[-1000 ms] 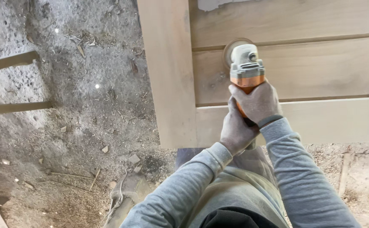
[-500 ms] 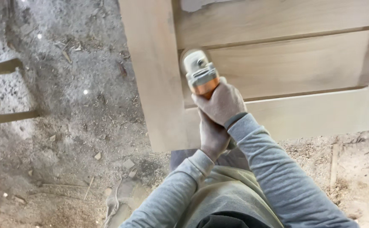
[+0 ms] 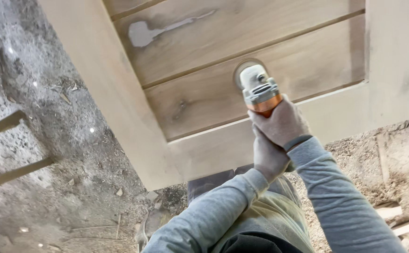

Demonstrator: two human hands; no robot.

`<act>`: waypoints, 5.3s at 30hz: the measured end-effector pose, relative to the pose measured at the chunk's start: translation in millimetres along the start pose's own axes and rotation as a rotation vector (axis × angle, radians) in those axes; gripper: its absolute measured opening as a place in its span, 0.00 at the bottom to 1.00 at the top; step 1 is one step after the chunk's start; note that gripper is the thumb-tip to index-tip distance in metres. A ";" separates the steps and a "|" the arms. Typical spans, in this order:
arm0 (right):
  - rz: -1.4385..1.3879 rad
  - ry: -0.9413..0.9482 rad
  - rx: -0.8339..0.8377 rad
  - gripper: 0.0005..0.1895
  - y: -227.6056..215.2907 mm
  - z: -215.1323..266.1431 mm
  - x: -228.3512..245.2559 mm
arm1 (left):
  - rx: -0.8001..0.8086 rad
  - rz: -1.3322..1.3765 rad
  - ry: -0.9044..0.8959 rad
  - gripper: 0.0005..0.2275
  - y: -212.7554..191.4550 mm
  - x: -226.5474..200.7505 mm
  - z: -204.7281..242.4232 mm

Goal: The person sands the surface of a wooden door using a power sander, moving the tool along the panels and checking the texture by hand.

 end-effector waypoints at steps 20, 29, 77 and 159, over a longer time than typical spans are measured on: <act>-0.376 0.039 -0.202 0.21 -123.7 -68.9 -132.7 | 0.261 -0.328 0.114 0.46 137.3 -49.6 -72.1; -0.412 -0.013 -0.128 0.21 -92.4 -62.5 -96.9 | 0.210 -0.301 0.036 0.46 90.5 -54.0 -61.8; -0.308 0.065 -0.205 0.24 -120.6 -81.9 -126.7 | 0.225 -0.326 0.077 0.49 135.9 -49.0 -81.8; -0.505 -0.017 -0.095 0.28 -10.0 16.6 -76.8 | 0.146 -0.258 0.051 0.40 38.2 26.5 17.1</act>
Point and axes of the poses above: each hand's wrist, its own z-axis away from the middle knuckle, its own y-axis out of the palm, x = y × z, the point moved 1 cm from there along -z, towards the middle knuckle, and after that the axes turned 8 degrees about -z, right-handed, at the moved point
